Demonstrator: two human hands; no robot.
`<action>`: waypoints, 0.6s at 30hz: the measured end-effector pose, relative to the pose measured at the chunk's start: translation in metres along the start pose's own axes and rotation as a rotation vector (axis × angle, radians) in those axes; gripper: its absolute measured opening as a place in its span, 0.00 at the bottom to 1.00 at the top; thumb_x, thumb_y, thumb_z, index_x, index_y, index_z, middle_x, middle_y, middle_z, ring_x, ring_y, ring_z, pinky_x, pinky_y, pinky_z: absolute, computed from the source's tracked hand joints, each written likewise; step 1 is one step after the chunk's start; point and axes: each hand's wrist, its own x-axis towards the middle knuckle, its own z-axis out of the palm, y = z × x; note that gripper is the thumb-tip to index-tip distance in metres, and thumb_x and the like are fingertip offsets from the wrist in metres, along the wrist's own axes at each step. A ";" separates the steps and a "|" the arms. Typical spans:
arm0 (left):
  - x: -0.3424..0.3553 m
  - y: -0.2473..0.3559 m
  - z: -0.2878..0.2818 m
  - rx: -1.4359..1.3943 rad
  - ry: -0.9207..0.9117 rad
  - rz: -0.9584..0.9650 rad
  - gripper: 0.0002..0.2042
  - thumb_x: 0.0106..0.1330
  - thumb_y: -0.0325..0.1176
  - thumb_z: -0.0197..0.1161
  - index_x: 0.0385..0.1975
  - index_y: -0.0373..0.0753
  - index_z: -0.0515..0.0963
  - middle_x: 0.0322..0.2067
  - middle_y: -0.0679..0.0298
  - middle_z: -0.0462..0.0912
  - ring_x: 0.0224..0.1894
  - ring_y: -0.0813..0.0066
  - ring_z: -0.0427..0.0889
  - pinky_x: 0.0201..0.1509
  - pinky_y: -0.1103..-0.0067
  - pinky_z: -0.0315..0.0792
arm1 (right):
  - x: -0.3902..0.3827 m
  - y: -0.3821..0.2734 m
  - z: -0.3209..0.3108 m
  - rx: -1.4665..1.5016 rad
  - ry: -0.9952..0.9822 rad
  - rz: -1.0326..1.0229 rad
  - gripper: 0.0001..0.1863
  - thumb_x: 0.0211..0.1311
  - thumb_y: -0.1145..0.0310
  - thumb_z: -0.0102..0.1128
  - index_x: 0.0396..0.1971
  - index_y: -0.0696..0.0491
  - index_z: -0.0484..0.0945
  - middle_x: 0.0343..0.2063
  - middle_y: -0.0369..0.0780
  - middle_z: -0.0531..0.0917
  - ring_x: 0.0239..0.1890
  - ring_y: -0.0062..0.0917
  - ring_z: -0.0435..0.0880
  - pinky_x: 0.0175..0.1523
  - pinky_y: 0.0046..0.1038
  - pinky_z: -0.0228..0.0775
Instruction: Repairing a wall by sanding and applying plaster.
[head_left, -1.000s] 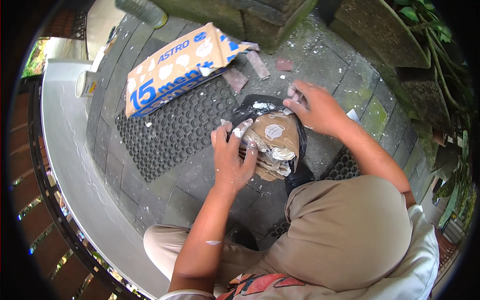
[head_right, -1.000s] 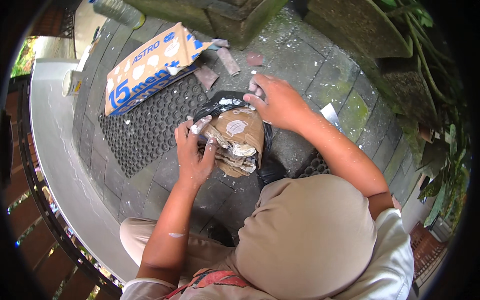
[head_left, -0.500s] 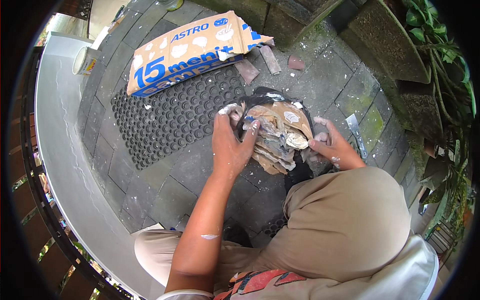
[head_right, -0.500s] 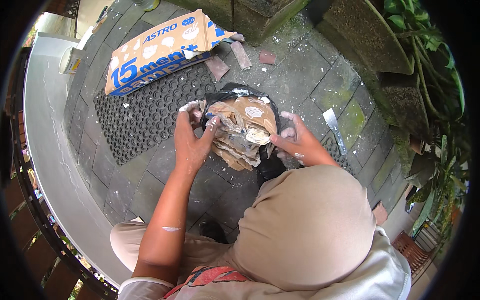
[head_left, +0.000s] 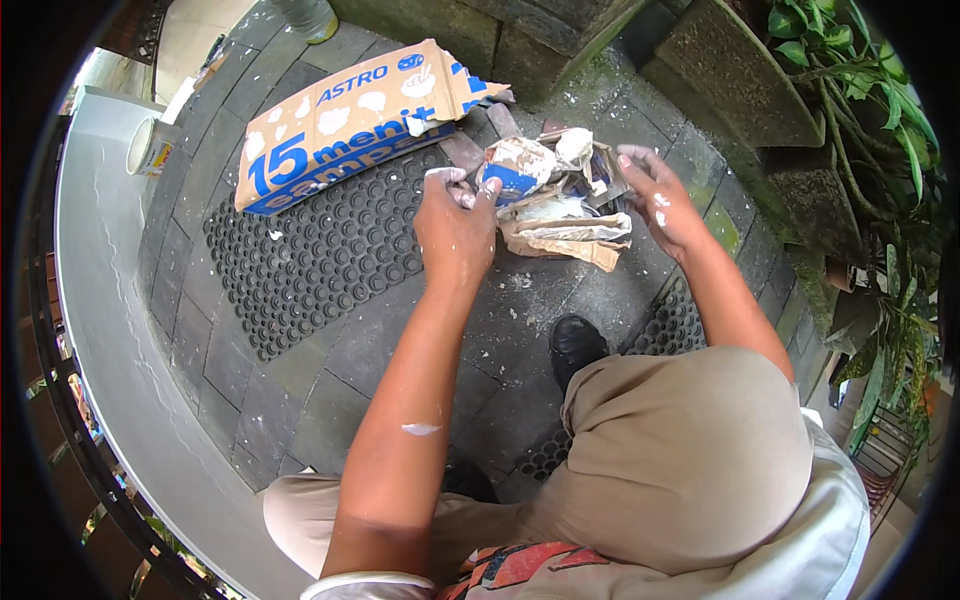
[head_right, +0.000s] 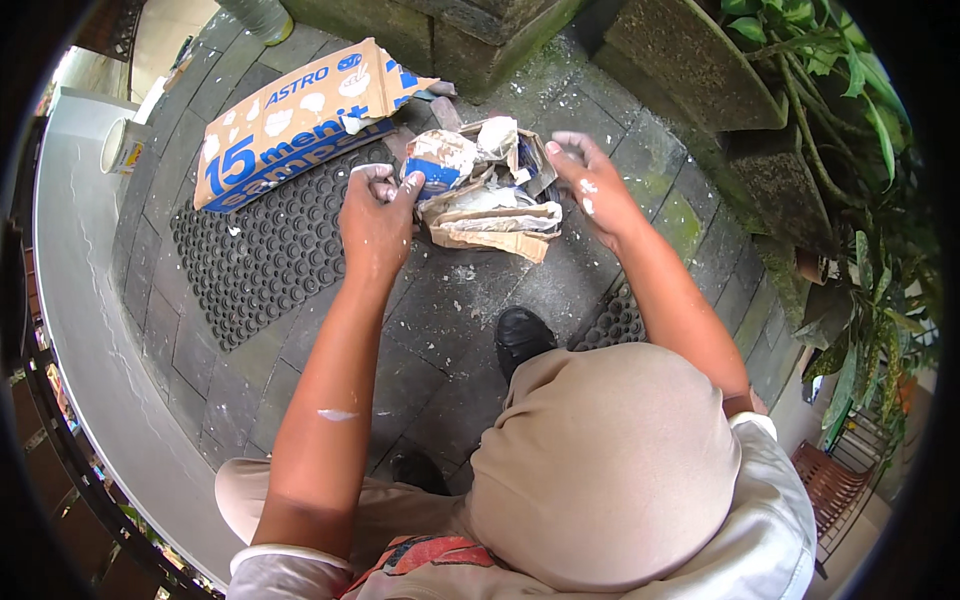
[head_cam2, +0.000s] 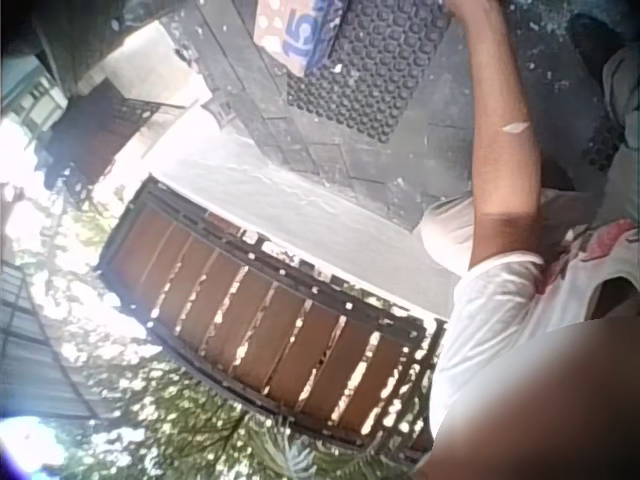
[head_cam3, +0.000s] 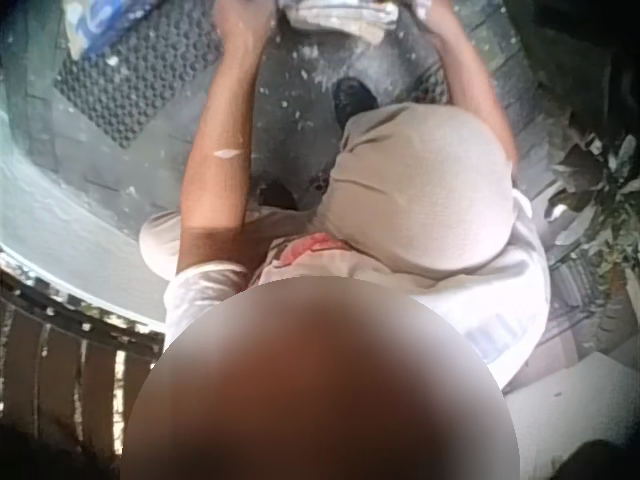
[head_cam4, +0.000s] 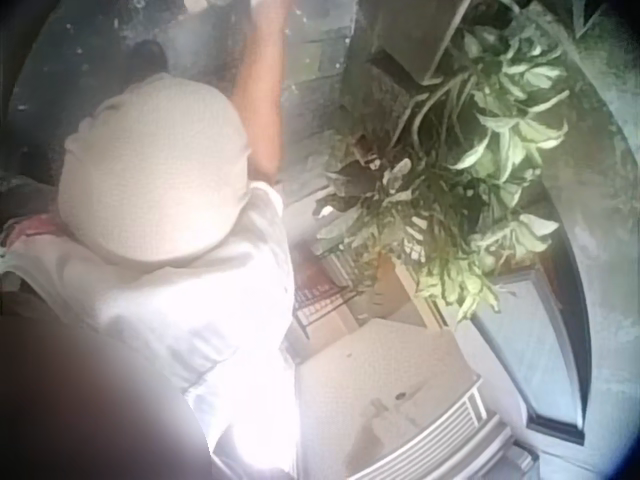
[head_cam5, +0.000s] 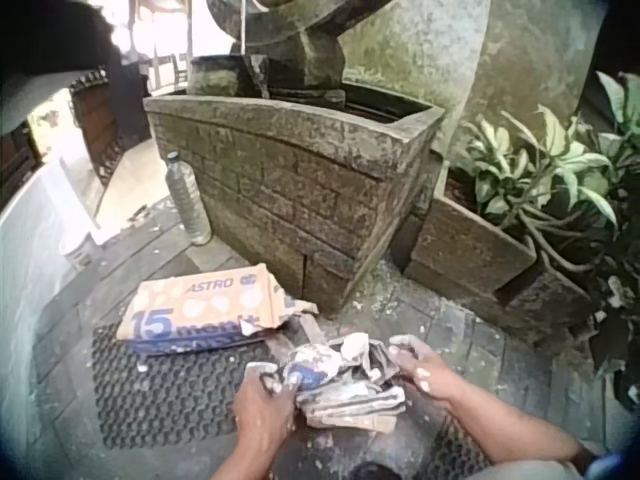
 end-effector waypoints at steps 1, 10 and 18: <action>0.003 0.005 0.002 0.005 -0.004 0.005 0.18 0.58 0.35 0.72 0.41 0.31 0.74 0.28 0.54 0.82 0.30 0.61 0.81 0.39 0.69 0.74 | -0.003 0.002 -0.006 0.012 -0.072 0.086 0.24 0.71 0.51 0.55 0.56 0.53 0.70 0.39 0.34 0.78 0.36 0.16 0.74 0.40 0.19 0.69; -0.012 0.017 0.005 0.068 -0.007 0.037 0.19 0.57 0.34 0.72 0.43 0.31 0.74 0.29 0.54 0.82 0.31 0.62 0.81 0.40 0.71 0.74 | -0.030 0.025 -0.025 0.011 -0.123 0.250 0.17 0.74 0.57 0.50 0.53 0.52 0.73 0.35 0.32 0.80 0.34 0.14 0.77 0.41 0.19 0.69; -0.011 0.034 -0.004 -0.230 -0.065 -0.025 0.18 0.60 0.32 0.69 0.45 0.30 0.73 0.29 0.64 0.79 0.28 0.81 0.76 0.33 0.80 0.73 | -0.011 -0.044 -0.004 -0.141 0.019 -0.227 0.14 0.68 0.71 0.59 0.51 0.57 0.73 0.29 0.35 0.82 0.32 0.13 0.77 0.40 0.19 0.68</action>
